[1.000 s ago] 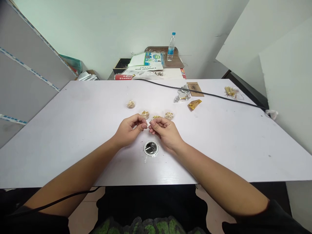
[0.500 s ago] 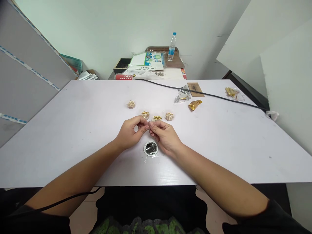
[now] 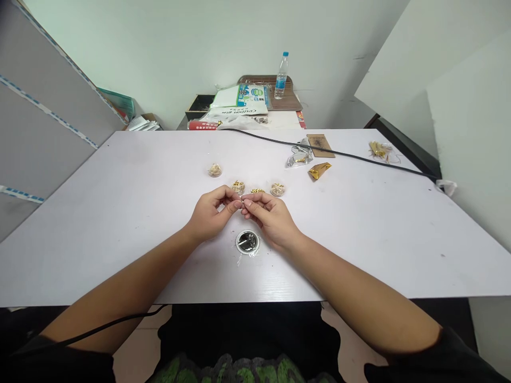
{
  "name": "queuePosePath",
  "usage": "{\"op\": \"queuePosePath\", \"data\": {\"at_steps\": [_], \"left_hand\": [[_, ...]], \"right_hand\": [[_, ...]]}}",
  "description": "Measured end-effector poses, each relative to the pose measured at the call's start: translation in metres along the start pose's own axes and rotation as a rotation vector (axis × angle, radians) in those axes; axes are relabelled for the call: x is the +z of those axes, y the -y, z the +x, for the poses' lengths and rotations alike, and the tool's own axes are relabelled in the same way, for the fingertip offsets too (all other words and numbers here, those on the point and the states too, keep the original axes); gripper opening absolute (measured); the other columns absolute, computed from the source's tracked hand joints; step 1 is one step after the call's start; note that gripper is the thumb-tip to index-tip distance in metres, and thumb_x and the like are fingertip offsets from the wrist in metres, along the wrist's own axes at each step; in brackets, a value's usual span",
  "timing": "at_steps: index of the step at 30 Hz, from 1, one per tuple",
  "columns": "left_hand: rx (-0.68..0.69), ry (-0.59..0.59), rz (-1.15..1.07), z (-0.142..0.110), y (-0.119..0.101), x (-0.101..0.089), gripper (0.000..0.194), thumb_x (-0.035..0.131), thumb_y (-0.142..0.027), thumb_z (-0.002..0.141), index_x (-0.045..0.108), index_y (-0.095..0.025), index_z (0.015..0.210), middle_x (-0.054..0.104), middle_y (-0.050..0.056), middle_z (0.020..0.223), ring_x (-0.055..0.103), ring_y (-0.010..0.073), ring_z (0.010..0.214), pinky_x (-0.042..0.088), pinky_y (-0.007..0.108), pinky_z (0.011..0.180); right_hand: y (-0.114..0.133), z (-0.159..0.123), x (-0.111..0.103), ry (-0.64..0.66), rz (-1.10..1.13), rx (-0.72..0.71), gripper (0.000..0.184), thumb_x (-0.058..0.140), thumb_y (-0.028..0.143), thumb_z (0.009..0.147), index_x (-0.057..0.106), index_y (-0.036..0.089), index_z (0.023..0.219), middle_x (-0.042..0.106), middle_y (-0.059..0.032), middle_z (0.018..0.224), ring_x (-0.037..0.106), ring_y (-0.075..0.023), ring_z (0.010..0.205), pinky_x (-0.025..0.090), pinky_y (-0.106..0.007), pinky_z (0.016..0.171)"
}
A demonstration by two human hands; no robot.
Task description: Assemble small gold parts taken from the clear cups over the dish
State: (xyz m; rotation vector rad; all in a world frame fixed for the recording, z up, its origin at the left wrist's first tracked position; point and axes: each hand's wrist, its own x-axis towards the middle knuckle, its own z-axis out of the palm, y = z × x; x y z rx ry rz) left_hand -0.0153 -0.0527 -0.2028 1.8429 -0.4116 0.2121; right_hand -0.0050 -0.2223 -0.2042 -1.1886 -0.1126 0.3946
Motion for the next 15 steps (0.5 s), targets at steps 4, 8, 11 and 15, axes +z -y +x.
{"op": "queuePosePath", "data": {"at_steps": [4,8,11,15], "left_hand": [[-0.045,0.004,-0.079,0.0011,-0.0012,0.0001,0.017,0.062,-0.031,0.089,0.06,-0.015,0.085,0.067,0.003,0.079,0.061,0.0129,0.074,0.048,0.027,0.071],[-0.069,0.04,-0.121,0.0018,-0.0022,-0.0008,0.019,0.061,-0.034,0.09,0.058,-0.016,0.085,0.066,0.003,0.077,0.061,0.0127,0.073,0.048,0.028,0.072],[-0.078,0.095,-0.201,0.0026,-0.0036,-0.0019,0.026,0.061,-0.04,0.091,0.056,-0.016,0.083,0.065,0.002,0.073,0.061,0.0122,0.07,0.048,0.027,0.069],[-0.115,0.176,-0.346,0.0034,-0.0063,-0.0026,0.034,0.062,-0.046,0.09,0.052,-0.015,0.078,0.063,0.002,0.067,0.063,0.0125,0.066,0.049,0.028,0.067]], "right_hand": [[-0.0021,0.0013,-0.0015,0.044,-0.073,-0.07,0.04,0.084,0.048,0.067,0.066,0.019,0.087,0.066,-0.0014,0.075,0.06,-0.0113,0.068,0.054,-0.029,0.071],[-0.0029,-0.0008,-0.0006,0.078,-0.237,-0.183,0.041,0.075,0.056,0.075,0.061,0.018,0.084,0.065,-0.0035,0.076,0.059,-0.0126,0.066,0.053,-0.03,0.066],[-0.0015,-0.0044,0.0007,0.11,-0.335,-0.242,0.04,0.068,0.057,0.082,0.057,0.018,0.084,0.064,-0.0037,0.076,0.058,-0.0129,0.066,0.052,-0.031,0.064],[-0.0007,-0.007,0.0006,0.154,-0.395,-0.286,0.039,0.059,0.057,0.089,0.054,0.018,0.084,0.062,-0.0037,0.075,0.057,-0.0133,0.067,0.05,-0.031,0.063]]}}
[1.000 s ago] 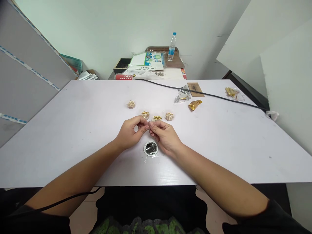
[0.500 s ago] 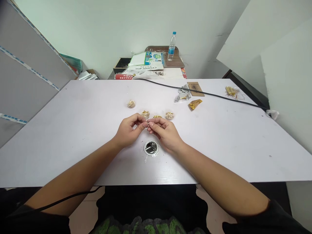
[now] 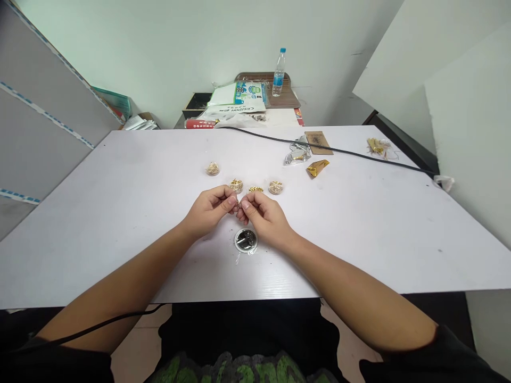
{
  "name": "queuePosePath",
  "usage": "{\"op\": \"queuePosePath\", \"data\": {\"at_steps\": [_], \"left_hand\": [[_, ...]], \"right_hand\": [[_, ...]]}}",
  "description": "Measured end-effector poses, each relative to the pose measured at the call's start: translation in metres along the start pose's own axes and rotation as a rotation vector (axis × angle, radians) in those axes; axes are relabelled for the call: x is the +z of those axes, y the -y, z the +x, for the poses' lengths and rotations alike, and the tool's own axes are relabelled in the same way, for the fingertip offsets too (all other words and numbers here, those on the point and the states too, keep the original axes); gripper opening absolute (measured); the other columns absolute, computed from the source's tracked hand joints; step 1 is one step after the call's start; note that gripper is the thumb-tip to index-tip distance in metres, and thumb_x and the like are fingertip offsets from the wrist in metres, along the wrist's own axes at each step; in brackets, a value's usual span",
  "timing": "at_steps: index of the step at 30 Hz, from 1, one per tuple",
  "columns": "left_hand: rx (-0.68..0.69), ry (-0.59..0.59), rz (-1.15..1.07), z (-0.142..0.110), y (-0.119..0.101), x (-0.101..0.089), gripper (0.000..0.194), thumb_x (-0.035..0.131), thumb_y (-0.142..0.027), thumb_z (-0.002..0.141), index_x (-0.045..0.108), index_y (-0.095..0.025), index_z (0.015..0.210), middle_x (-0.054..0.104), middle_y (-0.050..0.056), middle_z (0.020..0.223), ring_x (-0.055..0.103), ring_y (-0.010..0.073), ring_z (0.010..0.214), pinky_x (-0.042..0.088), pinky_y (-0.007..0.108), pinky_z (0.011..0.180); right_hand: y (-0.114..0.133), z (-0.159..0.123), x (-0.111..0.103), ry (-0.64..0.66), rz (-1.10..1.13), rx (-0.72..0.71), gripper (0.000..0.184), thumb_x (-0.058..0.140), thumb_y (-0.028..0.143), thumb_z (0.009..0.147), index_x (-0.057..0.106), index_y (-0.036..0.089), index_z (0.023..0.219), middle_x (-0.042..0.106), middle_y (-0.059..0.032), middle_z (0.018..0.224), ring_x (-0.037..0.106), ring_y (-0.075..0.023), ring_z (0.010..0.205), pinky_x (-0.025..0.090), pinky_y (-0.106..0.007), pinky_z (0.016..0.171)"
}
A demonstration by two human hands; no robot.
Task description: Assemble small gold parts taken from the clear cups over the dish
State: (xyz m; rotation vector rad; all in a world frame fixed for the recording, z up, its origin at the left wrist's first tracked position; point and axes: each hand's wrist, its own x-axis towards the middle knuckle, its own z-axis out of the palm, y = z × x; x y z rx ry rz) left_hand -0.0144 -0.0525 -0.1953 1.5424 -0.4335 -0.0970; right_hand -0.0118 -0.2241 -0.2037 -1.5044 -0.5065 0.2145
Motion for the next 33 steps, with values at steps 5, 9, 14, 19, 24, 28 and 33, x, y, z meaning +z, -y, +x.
{"op": "queuePosePath", "data": {"at_steps": [5,9,14,19,24,28,33], "left_hand": [[-0.052,0.056,-0.12,-0.0008,-0.0011,0.0024,0.036,0.061,-0.044,0.092,0.049,-0.014,0.075,0.061,0.001,0.066,0.067,0.0142,0.066,0.052,0.028,0.067],[-0.029,0.042,-0.113,-0.0013,-0.0014,0.0049,0.036,0.062,-0.042,0.092,0.052,-0.013,0.074,0.063,0.002,0.066,0.067,0.0129,0.065,0.052,0.026,0.067],[0.009,-0.002,-0.127,-0.0025,-0.0026,0.0081,0.036,0.064,-0.042,0.09,0.053,-0.013,0.072,0.064,0.003,0.065,0.066,0.0128,0.061,0.055,0.026,0.063],[0.027,-0.007,-0.116,-0.0036,-0.0025,0.0095,0.038,0.065,-0.041,0.089,0.052,-0.012,0.068,0.061,0.002,0.062,0.066,0.0128,0.06,0.055,0.026,0.06],[0.041,-0.003,-0.086,-0.004,-0.0034,0.0098,0.04,0.064,-0.043,0.089,0.051,-0.013,0.067,0.062,0.002,0.063,0.066,0.0126,0.061,0.055,0.026,0.06],[0.054,-0.007,-0.08,-0.004,-0.0038,0.0099,0.04,0.063,-0.044,0.09,0.052,-0.013,0.067,0.062,0.002,0.064,0.066,0.0122,0.061,0.055,0.026,0.061],[0.052,0.0,-0.1,-0.0034,-0.0021,0.0102,0.038,0.063,-0.042,0.091,0.052,-0.013,0.068,0.063,0.002,0.065,0.066,0.0124,0.062,0.055,0.026,0.062]], "right_hand": [[-0.0041,-0.0013,-0.0008,0.019,-0.08,-0.076,0.039,0.048,0.054,0.096,0.051,0.019,0.08,0.061,-0.0037,0.073,0.056,-0.0135,0.065,0.049,-0.03,0.062],[-0.0061,-0.0024,-0.0005,0.011,-0.139,-0.112,0.039,0.045,0.052,0.098,0.049,0.019,0.077,0.059,-0.0021,0.068,0.055,-0.0122,0.062,0.047,-0.028,0.059],[-0.0057,-0.0039,0.0024,0.004,-0.171,-0.165,0.039,0.043,0.049,0.099,0.049,0.019,0.077,0.057,-0.0015,0.067,0.053,-0.0111,0.058,0.045,-0.026,0.056],[-0.006,-0.0053,0.0061,-0.024,-0.181,-0.195,0.038,0.043,0.047,0.1,0.05,0.019,0.076,0.057,-0.0012,0.066,0.052,-0.0109,0.058,0.043,-0.026,0.057],[-0.0077,-0.0056,0.0075,-0.038,-0.182,-0.198,0.037,0.04,0.045,0.102,0.048,0.019,0.076,0.056,-0.0006,0.066,0.051,-0.0107,0.059,0.041,-0.027,0.058],[-0.0088,-0.0057,0.0072,-0.034,-0.171,-0.2,0.038,0.04,0.045,0.102,0.048,0.019,0.076,0.055,-0.0005,0.067,0.05,-0.0108,0.06,0.041,-0.027,0.058],[-0.0097,-0.0059,0.0067,-0.039,-0.175,-0.202,0.038,0.039,0.046,0.102,0.047,0.019,0.076,0.055,-0.0002,0.067,0.05,-0.0109,0.06,0.041,-0.027,0.059]]}}
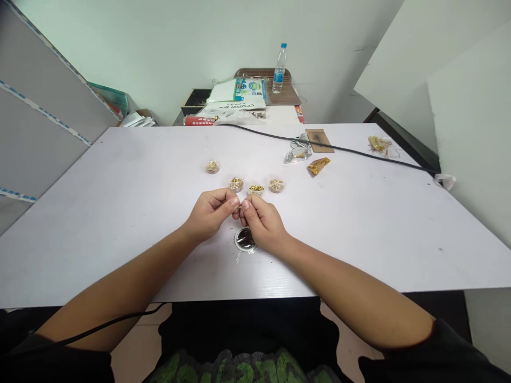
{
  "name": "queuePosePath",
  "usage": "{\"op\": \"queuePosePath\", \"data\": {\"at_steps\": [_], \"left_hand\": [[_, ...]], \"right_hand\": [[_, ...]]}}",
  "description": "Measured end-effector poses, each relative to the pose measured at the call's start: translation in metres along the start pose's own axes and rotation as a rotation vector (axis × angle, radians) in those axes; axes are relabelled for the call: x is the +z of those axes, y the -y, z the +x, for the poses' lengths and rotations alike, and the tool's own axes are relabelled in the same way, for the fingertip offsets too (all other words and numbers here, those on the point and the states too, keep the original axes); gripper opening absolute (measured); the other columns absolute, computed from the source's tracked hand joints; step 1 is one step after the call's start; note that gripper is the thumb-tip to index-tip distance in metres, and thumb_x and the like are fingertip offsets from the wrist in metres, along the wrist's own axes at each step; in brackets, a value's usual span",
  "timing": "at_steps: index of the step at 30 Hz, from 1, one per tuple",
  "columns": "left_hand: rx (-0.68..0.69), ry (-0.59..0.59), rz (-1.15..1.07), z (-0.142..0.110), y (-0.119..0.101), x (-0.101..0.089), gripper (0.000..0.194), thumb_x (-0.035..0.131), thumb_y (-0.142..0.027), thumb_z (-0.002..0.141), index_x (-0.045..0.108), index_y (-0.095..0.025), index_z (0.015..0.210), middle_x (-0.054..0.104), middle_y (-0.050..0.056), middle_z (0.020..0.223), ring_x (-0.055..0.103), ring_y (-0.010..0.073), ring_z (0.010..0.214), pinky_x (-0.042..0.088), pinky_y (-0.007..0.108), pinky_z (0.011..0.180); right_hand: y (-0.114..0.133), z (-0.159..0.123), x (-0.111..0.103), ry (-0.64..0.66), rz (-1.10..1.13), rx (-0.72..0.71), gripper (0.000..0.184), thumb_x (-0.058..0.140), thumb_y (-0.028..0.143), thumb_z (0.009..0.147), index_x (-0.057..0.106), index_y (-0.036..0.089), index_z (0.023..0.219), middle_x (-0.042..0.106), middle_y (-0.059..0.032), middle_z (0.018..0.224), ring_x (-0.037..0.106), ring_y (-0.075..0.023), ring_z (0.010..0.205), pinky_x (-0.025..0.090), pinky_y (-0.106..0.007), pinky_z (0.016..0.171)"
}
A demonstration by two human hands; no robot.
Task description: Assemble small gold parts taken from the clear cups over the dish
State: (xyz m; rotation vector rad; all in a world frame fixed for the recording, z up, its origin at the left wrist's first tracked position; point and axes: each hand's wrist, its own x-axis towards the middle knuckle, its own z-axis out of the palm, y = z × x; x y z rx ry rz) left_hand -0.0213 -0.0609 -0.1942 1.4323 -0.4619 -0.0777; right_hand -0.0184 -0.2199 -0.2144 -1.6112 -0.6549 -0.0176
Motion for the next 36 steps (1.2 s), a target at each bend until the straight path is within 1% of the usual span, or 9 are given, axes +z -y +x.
{"op": "queuePosePath", "data": {"at_steps": [3,7,11,15,21,28,36], "left_hand": [[-0.001,-0.015,0.012,0.0,0.001,0.001,0.039,0.062,-0.043,0.091,0.051,-0.013,0.069,0.063,0.002,0.066,0.066,0.0127,0.062,0.055,0.027,0.063],[0.039,-0.071,0.093,0.0,0.002,0.002,0.039,0.061,-0.045,0.091,0.052,-0.014,0.069,0.062,0.003,0.067,0.064,0.0121,0.064,0.053,0.026,0.063],[0.077,-0.13,0.226,-0.002,0.004,0.002,0.034,0.057,-0.04,0.093,0.052,-0.014,0.072,0.062,0.002,0.068,0.06,0.0104,0.064,0.049,0.024,0.063],[0.085,-0.189,0.372,-0.004,0.006,0.004,0.03,0.054,-0.035,0.094,0.05,-0.016,0.072,0.057,0.0,0.065,0.053,0.0101,0.062,0.043,0.024,0.059],[0.121,-0.187,0.408,-0.004,0.004,0.006,0.03,0.052,-0.034,0.095,0.046,-0.017,0.07,0.054,-0.001,0.062,0.048,0.0096,0.058,0.04,0.024,0.057],[0.149,-0.189,0.48,-0.003,0.006,0.004,0.032,0.051,-0.035,0.095,0.045,-0.017,0.069,0.052,-0.001,0.061,0.044,0.0098,0.057,0.033,0.024,0.051],[0.231,-0.193,0.55,-0.003,0.01,0.002,0.029,0.051,-0.029,0.095,0.045,-0.016,0.069,0.051,-0.001,0.065,0.044,0.0103,0.061,0.038,0.025,0.06]], "right_hand": [[0.001,0.0,0.001,-0.008,-0.014,-0.001,0.039,0.039,0.047,0.102,0.047,0.019,0.076,0.055,-0.0004,0.067,0.05,-0.0109,0.059,0.041,-0.027,0.058],[0.004,0.001,0.002,-0.054,-0.069,-0.012,0.04,0.041,0.051,0.1,0.049,0.019,0.076,0.054,-0.0003,0.065,0.049,-0.0112,0.059,0.041,-0.026,0.057],[0.006,0.001,0.003,-0.091,-0.104,0.008,0.043,0.042,0.055,0.098,0.05,0.019,0.075,0.052,0.0002,0.063,0.048,-0.0115,0.058,0.04,-0.026,0.057],[0.008,0.001,0.004,-0.103,-0.107,0.059,0.048,0.043,0.06,0.096,0.048,0.019,0.071,0.05,0.0005,0.061,0.046,-0.0117,0.057,0.039,-0.026,0.057],[0.01,0.0,0.006,-0.109,-0.087,0.094,0.048,0.044,0.06,0.096,0.048,0.02,0.069,0.049,0.0002,0.06,0.046,-0.0125,0.058,0.038,-0.028,0.058],[0.01,0.002,0.005,-0.097,-0.061,0.109,0.048,0.046,0.059,0.095,0.049,0.019,0.068,0.049,0.0007,0.06,0.043,-0.0118,0.056,0.035,-0.028,0.056],[0.01,0.003,0.005,-0.073,0.043,0.182,0.048,0.05,0.059,0.093,0.049,0.018,0.067,0.047,0.0015,0.058,0.042,-0.0111,0.056,0.035,-0.027,0.056]]}}
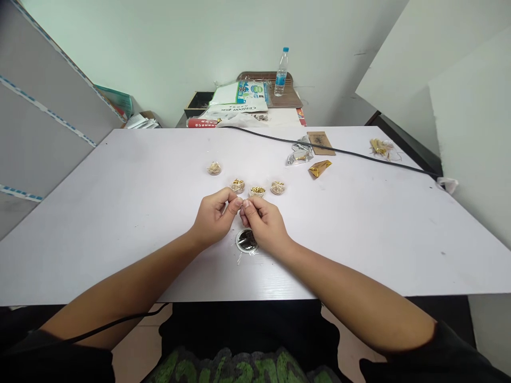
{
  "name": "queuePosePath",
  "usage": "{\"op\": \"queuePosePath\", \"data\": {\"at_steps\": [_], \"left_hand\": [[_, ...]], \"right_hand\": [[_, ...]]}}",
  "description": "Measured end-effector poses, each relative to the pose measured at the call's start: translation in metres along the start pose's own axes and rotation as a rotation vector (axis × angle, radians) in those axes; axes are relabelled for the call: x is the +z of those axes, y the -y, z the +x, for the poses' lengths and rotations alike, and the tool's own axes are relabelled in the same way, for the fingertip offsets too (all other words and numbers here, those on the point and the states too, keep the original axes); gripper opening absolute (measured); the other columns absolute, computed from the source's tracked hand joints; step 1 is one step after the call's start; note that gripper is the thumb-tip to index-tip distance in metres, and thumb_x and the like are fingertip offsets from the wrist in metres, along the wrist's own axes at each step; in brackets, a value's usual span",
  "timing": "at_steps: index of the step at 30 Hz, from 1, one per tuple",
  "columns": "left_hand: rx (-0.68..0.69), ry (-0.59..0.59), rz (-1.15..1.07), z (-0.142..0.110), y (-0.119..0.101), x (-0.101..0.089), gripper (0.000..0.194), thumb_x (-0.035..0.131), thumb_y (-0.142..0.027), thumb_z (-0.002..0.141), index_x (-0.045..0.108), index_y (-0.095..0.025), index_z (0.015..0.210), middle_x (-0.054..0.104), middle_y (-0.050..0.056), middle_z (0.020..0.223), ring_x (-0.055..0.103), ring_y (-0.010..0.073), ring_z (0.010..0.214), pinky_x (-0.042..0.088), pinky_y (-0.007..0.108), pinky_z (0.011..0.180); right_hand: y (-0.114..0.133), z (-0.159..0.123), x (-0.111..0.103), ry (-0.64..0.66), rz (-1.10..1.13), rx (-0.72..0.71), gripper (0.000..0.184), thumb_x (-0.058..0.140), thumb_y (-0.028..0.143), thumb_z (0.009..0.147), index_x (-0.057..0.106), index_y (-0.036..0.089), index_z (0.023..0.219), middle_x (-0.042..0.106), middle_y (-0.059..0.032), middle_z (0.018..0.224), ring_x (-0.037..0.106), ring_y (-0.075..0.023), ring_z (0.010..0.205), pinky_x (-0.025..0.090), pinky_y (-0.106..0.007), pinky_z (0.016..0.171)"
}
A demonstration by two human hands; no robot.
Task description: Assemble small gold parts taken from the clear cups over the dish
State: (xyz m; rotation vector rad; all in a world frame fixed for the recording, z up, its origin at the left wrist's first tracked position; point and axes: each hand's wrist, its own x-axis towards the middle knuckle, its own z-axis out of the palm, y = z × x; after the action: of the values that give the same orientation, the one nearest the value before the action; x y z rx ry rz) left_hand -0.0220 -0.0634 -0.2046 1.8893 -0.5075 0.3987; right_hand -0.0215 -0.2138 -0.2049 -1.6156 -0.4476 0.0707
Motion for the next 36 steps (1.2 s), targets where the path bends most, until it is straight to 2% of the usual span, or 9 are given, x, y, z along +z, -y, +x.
{"op": "queuePosePath", "data": {"at_steps": [7,13,21,30,36], "left_hand": [[0.121,0.094,0.071,0.005,0.006,-0.01,0.029,0.051,-0.029,0.096,0.047,-0.017,0.071,0.05,0.0,0.066,0.045,0.0111,0.062,0.038,0.025,0.062],[0.282,0.193,0.155,0.009,0.007,-0.019,0.031,0.047,-0.029,0.097,0.046,-0.018,0.069,0.048,0.001,0.062,0.044,0.0137,0.063,0.039,0.028,0.064],[0.378,0.167,0.216,0.006,0.011,-0.018,0.026,0.046,-0.024,0.097,0.048,-0.018,0.072,0.048,0.001,0.064,0.044,0.0149,0.065,0.04,0.028,0.065],[0.434,0.198,0.31,0.006,0.014,-0.02,0.029,0.043,-0.023,0.097,0.048,-0.018,0.069,0.05,0.002,0.063,0.043,0.0163,0.066,0.039,0.03,0.065],[0.39,0.253,0.315,0.006,0.017,-0.02,0.028,0.044,-0.023,0.096,0.049,-0.018,0.069,0.051,0.003,0.064,0.044,0.0171,0.067,0.038,0.03,0.066]], "right_hand": [[-0.003,0.004,-0.004,0.109,0.067,0.11,0.051,0.052,0.065,0.088,0.049,0.018,0.068,0.048,0.0019,0.057,0.041,-0.0104,0.053,0.034,-0.026,0.052],[-0.007,0.008,-0.009,0.212,0.065,0.115,0.049,0.05,0.061,0.09,0.048,0.018,0.065,0.047,0.003,0.054,0.041,-0.0096,0.051,0.035,-0.026,0.054],[-0.011,0.01,-0.007,0.261,0.279,0.227,0.045,0.057,0.056,0.087,0.049,0.017,0.067,0.045,0.0049,0.051,0.038,-0.0079,0.048,0.026,-0.024,0.047],[-0.01,0.009,-0.005,0.276,0.491,0.392,0.038,0.068,0.047,0.078,0.049,0.016,0.067,0.044,0.0055,0.052,0.037,-0.0064,0.049,0.022,-0.022,0.047],[-0.01,0.008,-0.003,0.249,0.532,0.457,0.037,0.07,0.044,0.076,0.049,0.015,0.068,0.043,0.0058,0.054,0.036,-0.0054,0.049,0.02,-0.022,0.048]]}}
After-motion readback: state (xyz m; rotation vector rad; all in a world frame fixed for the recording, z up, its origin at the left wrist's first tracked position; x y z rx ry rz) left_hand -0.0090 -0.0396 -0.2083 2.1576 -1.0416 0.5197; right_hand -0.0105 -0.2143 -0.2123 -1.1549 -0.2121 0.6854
